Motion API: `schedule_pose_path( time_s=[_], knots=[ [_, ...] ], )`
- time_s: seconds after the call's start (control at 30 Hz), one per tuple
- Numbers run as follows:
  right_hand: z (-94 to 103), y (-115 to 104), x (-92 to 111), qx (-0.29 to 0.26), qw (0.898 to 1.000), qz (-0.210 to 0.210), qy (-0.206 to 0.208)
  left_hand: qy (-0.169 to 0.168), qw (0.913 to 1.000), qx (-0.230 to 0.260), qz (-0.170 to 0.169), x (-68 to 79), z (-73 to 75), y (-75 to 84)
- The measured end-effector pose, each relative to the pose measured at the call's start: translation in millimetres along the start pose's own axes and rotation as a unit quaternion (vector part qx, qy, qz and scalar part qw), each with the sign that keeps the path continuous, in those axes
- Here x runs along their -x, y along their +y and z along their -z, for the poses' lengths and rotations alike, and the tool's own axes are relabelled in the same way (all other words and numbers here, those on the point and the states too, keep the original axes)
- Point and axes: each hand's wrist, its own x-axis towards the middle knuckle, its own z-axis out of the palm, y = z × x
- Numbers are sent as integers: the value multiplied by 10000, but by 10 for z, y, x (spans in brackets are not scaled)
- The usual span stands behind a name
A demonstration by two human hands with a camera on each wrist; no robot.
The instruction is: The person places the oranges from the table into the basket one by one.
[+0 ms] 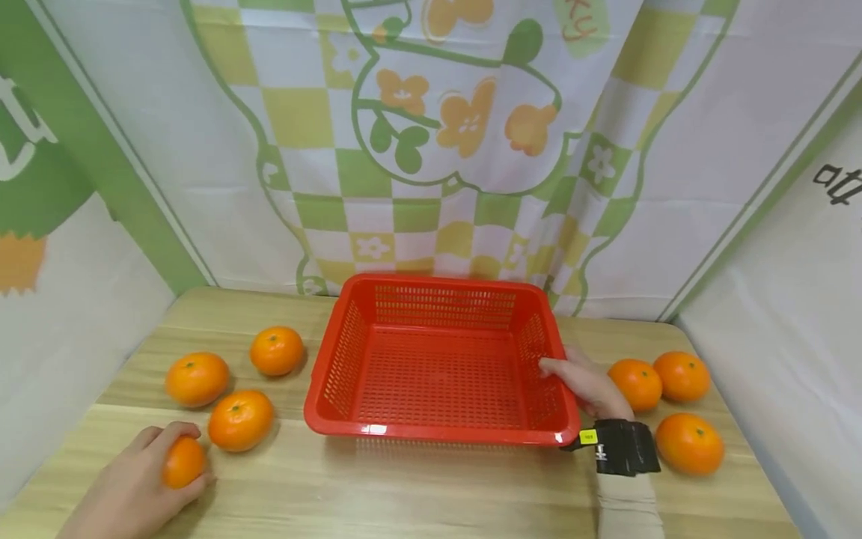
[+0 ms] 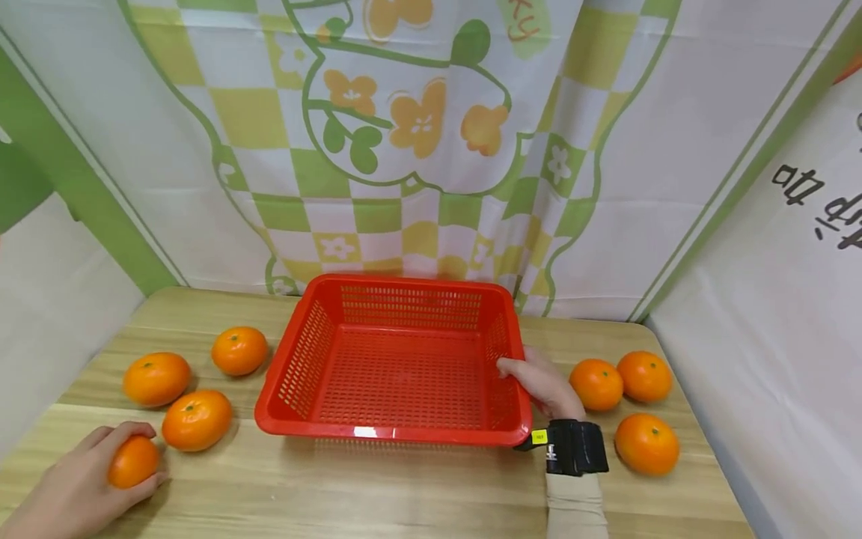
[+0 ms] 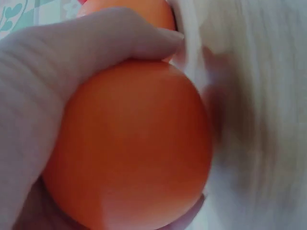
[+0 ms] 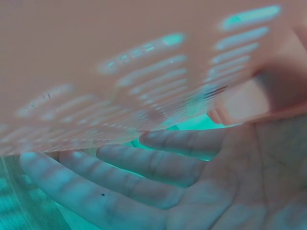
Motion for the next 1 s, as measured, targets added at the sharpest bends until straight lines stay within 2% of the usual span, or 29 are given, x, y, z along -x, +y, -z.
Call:
schedule_pose_path(
  time_s=[0.27,0.47,0.67,0.87,1.0],
  knots=[
    [-8,12,-3,28,9999,-52,111,430,9991,64,-7,39,184,92],
    [7,11,-16,51,9999,1,108,533,9983,187,-162,53,163,185],
    [-7,16,-15,74,9999,28,132,911,9944,335,-423,41,131,226],
    [-8,22,-25,31,9999,77,73,1163,9916,403,-400,56,187,299],
    [11,21,-25,80,9999,105,88,1280,9890,382,-638,36,211,357]
  ],
)
